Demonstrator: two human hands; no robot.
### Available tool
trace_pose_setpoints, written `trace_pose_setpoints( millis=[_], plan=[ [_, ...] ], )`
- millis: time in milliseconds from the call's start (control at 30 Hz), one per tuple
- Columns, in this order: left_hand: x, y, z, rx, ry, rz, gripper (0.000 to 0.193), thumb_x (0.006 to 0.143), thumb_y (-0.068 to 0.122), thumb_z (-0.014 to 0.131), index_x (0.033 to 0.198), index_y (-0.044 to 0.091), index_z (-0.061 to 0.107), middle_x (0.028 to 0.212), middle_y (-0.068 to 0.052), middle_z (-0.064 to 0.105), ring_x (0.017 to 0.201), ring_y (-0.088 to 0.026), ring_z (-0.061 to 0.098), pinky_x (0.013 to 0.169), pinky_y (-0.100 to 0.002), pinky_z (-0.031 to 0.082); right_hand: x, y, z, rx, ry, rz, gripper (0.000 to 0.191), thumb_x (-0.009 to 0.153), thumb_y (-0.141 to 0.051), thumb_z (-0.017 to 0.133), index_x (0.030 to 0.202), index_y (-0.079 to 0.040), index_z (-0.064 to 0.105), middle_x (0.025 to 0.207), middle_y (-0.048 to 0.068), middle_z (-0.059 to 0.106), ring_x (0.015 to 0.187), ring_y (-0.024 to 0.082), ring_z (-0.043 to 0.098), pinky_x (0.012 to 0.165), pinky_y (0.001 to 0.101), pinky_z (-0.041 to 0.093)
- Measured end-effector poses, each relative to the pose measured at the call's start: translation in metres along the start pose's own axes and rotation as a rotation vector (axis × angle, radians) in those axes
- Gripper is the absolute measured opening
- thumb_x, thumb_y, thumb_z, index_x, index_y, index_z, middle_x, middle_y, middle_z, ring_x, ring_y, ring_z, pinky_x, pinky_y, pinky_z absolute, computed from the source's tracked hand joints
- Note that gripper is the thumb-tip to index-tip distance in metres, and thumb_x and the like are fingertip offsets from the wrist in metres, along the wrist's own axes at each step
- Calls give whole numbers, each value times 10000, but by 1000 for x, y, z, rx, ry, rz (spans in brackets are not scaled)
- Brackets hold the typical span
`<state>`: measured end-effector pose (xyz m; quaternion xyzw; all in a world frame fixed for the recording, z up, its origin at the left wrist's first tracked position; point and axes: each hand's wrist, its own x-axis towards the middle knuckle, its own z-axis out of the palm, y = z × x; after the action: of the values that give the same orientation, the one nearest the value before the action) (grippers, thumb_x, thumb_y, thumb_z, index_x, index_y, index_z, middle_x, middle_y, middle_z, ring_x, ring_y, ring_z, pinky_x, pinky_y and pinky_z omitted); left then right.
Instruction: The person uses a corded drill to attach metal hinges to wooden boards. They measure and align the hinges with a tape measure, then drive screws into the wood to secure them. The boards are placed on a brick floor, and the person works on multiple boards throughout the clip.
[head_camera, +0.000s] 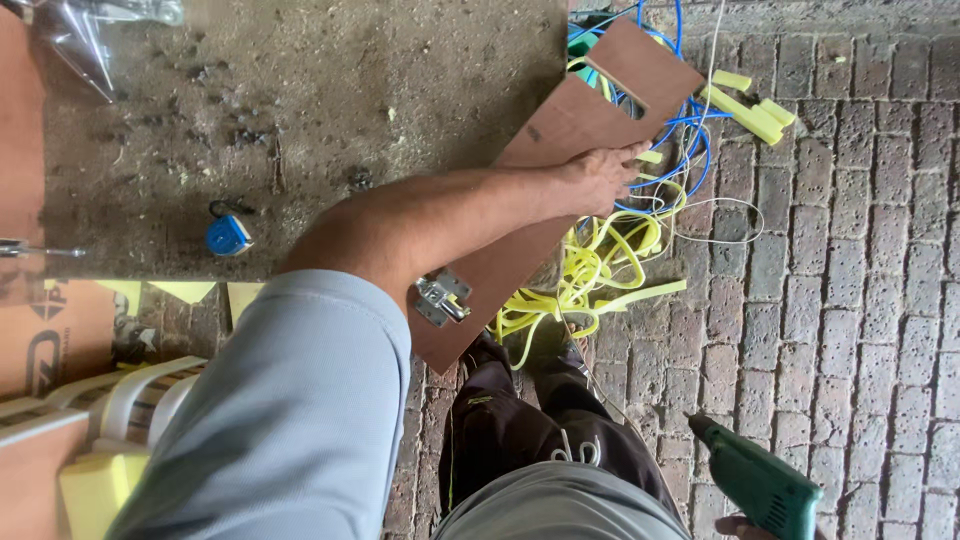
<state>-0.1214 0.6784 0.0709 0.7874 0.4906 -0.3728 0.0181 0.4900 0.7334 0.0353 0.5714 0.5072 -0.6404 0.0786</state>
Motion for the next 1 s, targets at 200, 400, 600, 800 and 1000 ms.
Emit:
trace_pose_setpoints(
  millis=[200,400,600,800,1000],
  plan=[
    [-28,-22,-31,-151,-177,107,186,904,380,709,954,208,757,1165,-42,736,1228,-226,556,1303,-537,73,-23,5,2,75,29,79,766,723,71,706,1461,-31,530,884,338,795,489,202,587,429,385,440],
    [-165,-68,-63,-592,35,-296,387,876,575,690,871,188,688,921,-5,678,924,-169,545,1125,-507,248,-22,-68,13,-21,132,125,734,766,115,678,1467,-26,514,958,290,767,565,258,623,502,416,527],
    [-225,-10,12,-1236,169,-970,611,847,768,648,804,161,601,722,21,598,674,-144,532,847,-445,443,-14,-121,-1,-60,31,-28,669,817,24,664,1469,10,519,950,290,773,569,238,599,468,416,486],
    [-176,101,89,-1552,388,-1671,652,872,797,592,907,147,592,837,-10,572,745,-211,543,711,-428,496,1,-148,-7,-62,36,-105,615,847,6,640,1450,33,517,967,256,760,599,227,599,518,401,518],
    [-187,210,95,-639,519,-1859,728,858,635,653,1425,185,581,1472,-118,540,1352,-283,496,1156,-552,377,-25,-191,27,-171,-19,-352,630,854,-4,682,1460,49,518,1048,254,744,679,232,624,590,395,536]
  ],
)
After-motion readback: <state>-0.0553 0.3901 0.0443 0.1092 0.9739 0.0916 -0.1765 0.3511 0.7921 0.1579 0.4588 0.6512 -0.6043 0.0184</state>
